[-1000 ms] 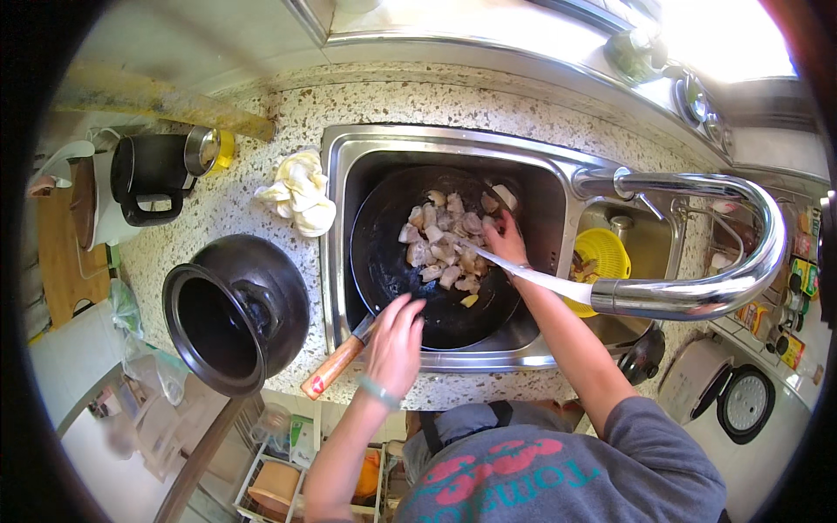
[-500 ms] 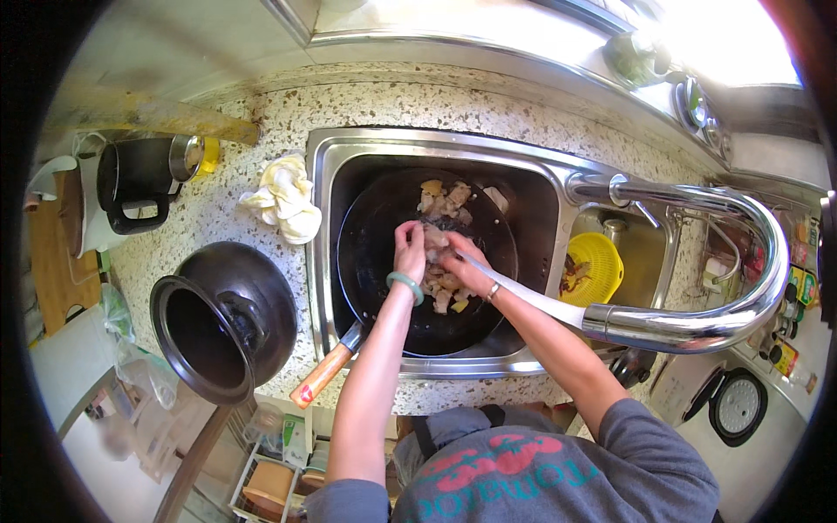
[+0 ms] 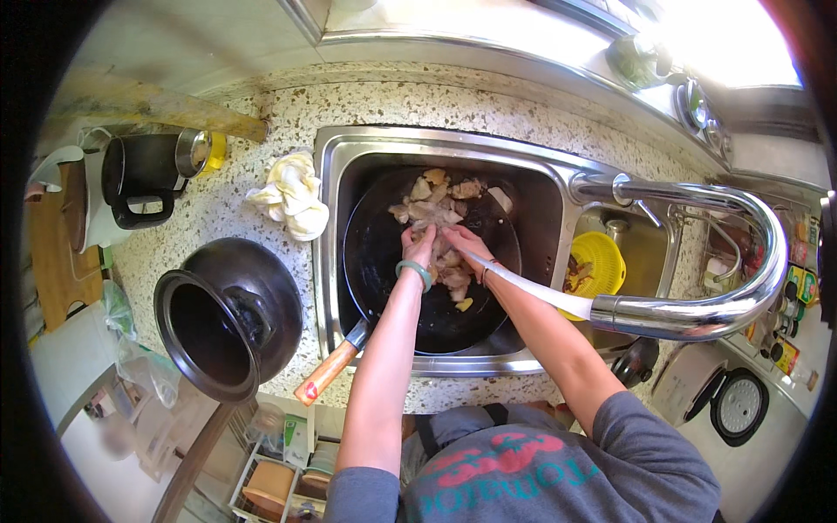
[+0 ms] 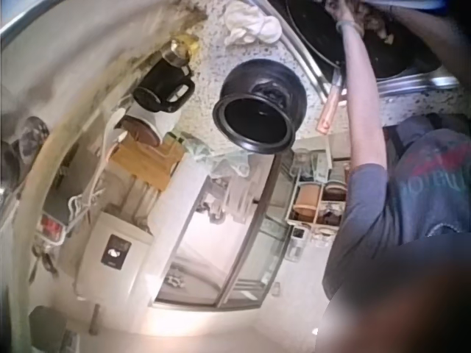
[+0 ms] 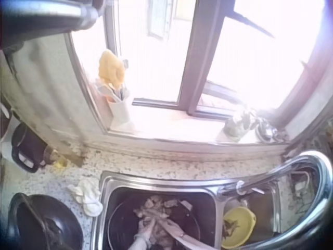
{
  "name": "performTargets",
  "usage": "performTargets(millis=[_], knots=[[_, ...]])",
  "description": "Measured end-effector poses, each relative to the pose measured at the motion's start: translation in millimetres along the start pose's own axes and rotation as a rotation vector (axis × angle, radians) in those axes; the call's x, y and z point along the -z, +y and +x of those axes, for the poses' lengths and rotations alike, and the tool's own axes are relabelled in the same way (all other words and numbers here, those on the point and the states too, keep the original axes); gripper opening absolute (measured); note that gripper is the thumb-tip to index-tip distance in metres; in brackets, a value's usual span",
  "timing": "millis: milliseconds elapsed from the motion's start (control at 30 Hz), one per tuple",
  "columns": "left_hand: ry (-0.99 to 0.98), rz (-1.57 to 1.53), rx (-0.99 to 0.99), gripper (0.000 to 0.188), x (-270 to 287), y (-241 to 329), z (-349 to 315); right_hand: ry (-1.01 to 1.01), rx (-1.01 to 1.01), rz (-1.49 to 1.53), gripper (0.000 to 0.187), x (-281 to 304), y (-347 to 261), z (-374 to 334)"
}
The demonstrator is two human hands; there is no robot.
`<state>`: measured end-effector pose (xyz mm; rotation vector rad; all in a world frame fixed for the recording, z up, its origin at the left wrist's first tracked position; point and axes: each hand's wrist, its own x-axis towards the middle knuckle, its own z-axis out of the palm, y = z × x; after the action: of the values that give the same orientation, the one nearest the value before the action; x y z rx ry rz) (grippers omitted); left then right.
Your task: The person washes pieces of meat in a frying pan under running water in a kitchen sink. They rinse the meat by hand, then transfer the pieces into a white bowl placed on the counter.
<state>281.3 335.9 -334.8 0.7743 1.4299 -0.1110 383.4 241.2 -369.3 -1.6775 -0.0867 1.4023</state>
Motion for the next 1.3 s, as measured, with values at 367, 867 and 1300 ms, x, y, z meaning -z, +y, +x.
performTargets(millis=[367, 867, 1300], knots=[[0.052, -0.232, -0.455, 0.057, 49.3, -7.7, -60.6, -0.226, 0.197, -0.054, 0.033, 13.1, -98.7, -68.8], [0.016, -0.319, -0.129, 0.047, 0.4, -21.5, -16.6, -0.228, 0.231, -0.306, 0.058, -19.5, -48.8, -39.4], [0.012, -0.347, -0.338, 0.065, 45.9, -10.3, -102.3, 0.048, 0.041, -0.018, 0.052, 35.1, -54.4, -82.5]])
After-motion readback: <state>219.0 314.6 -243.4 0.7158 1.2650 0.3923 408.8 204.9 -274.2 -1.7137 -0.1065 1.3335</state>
